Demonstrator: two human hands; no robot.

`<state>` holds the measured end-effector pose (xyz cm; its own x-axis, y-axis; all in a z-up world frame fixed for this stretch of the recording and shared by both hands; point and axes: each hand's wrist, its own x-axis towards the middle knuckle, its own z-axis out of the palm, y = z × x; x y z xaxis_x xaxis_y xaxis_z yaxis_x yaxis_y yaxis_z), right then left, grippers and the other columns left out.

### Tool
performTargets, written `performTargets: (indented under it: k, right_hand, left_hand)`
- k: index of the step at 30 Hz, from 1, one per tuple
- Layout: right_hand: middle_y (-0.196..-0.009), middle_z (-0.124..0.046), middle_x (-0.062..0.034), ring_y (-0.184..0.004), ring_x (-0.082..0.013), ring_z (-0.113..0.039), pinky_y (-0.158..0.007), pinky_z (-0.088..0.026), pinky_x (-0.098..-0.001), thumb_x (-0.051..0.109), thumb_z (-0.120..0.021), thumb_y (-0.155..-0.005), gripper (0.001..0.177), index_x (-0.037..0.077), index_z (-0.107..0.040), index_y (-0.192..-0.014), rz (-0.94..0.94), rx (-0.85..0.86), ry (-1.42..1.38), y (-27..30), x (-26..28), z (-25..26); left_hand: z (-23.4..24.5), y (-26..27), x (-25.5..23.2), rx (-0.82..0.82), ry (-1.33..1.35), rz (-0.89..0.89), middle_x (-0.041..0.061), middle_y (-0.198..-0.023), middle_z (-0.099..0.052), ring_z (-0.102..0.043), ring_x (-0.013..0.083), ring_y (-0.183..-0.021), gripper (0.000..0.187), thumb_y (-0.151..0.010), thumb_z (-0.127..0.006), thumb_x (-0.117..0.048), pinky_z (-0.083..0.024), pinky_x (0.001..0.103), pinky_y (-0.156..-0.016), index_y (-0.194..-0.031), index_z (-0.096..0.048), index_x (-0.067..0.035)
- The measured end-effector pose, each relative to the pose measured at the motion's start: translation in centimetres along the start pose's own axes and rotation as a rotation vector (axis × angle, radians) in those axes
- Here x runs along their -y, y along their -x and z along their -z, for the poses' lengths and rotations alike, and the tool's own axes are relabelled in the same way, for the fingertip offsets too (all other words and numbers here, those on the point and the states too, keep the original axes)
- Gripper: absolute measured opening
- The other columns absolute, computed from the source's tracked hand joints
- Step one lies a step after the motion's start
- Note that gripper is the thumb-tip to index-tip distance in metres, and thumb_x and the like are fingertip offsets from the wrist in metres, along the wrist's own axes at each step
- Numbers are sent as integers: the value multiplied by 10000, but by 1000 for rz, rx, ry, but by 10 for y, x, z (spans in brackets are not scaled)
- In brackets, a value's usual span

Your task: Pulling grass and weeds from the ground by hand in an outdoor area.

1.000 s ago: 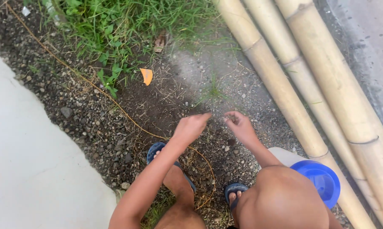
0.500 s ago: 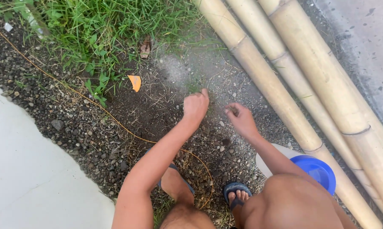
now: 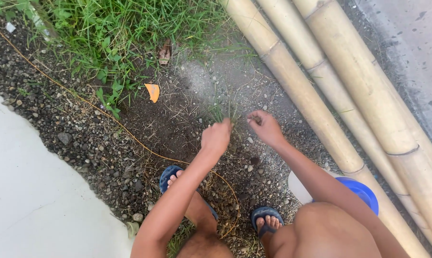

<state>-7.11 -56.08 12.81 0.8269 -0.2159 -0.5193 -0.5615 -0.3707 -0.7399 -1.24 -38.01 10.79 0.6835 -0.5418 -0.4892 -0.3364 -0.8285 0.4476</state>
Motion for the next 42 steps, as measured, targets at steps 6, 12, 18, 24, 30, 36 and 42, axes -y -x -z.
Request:
performTargets:
  k: [6,12,18,24,30,36,42]
  right_hand:
    - [-969,-703,-185,-933,-301,-715,-816,-572,-458,167,-645,-980,307,28,-689,-1250,14,29,-25,-3,5,0]
    - [-1183,-711,-230,-1138,-421,-673,-931,-572,-517,117,-626,-1007,339,30,-670,-1331,245,79,181,-22,41,-18]
    - [-852,-639,-77,-890,-276,-638,-893,-524,-442,239,-690,-971,287,155,-729,-1242,636,-105,611,-74,10,-51]
    - [-824,-617,-41,-863,-229,-562,-805,-479,-358,286,-735,-923,167,231,-800,-1068,826,-217,703,-91,-2,-59]
    - [-868,-606,-9,-936,-210,-588,-856,-506,-374,337,-682,-977,157,203,-722,-1047,700,-171,627,-125,-43,-80]
    - [-825,-557,-37,-883,-254,-588,-862,-499,-413,244,-643,-1026,140,105,-659,-1030,592,-109,322,-116,-36,-69]
    - [-874,-556,-124,-837,-287,-570,-786,-465,-434,244,-523,-1114,221,42,-573,-1039,426,-251,-37,-95,-10,-35]
  left_hand:
    - [48,86,-2,-5,90,63,239,-1066,-721,-762,333,-895,458,-1037,-609,-469,-633,387,-612,-1150,-681,-31]
    - [95,116,2,-241,20,187,261,-1347,-564,-673,348,-1151,316,-992,-716,-297,-636,311,-670,-994,-751,17]
    - [23,92,54,-384,54,85,62,-1066,-633,-743,338,-888,170,-849,-768,-53,-653,515,-674,-995,-682,-60]
    - [70,108,22,-269,196,242,65,-840,-658,-761,331,-780,219,-1031,-665,-289,-616,491,-671,-993,-556,-103]
    - [53,98,39,-279,211,279,69,-781,-673,-749,358,-738,295,-1023,-652,-411,-585,490,-660,-961,-551,-141]
    - [56,87,36,-241,248,248,118,-841,-704,-756,376,-789,315,-1056,-618,-412,-589,505,-679,-1065,-537,-108]
    - [68,85,23,-204,301,190,166,-880,-709,-752,408,-843,288,-1074,-614,-361,-586,528,-707,-1104,-530,-87]
